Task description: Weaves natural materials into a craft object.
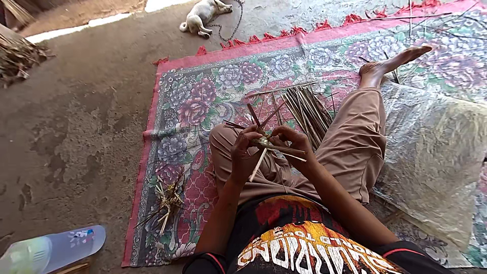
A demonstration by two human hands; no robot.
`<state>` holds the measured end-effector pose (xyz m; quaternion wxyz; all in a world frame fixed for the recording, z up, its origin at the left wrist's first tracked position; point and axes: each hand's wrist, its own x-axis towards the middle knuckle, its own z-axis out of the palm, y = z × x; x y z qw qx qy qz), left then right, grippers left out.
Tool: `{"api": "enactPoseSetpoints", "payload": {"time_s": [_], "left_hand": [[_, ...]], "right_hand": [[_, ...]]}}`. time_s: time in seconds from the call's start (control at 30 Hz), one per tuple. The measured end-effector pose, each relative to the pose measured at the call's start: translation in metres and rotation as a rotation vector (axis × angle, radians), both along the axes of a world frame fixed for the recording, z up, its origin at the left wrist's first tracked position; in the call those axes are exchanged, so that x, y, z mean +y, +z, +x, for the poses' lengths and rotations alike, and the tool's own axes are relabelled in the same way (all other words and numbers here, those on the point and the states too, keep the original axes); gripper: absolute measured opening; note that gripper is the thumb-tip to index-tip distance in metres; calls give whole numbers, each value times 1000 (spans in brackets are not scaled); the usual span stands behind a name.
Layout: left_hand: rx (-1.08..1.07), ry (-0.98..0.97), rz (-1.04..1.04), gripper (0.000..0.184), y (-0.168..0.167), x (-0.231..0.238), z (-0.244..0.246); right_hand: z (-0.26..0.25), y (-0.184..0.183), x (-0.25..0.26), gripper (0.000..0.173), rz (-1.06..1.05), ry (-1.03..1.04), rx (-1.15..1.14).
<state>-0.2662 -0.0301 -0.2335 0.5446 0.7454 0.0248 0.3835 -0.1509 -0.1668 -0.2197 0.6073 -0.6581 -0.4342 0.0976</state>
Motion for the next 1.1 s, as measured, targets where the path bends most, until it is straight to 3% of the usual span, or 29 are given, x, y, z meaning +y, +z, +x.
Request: {"api": "enactPoseSetpoints", "payload": {"time_s": [0.1,0.33,0.63,0.87,1.03,1.1], "left_hand": [[16,82,267,27,1,2,1],[59,141,518,17,-13,-1,4],[63,164,542,19,-18,-2,6],[49,149,539,19,-23,-4,6],[62,115,551,22,-20,-4,4],[77,92,546,22,-18,-4,4]], "right_hand": [[-2,-4,0,10,-43,-19,67],[-5,-8,7,12,-95,-35,357],[-7,-19,13,17,-165,-86,380],[-5,-18,13,3,-111,-55,414],[-5,-14,13,7,-97,-3,611],[-4,-13,14,6,-113,9,565]]}}
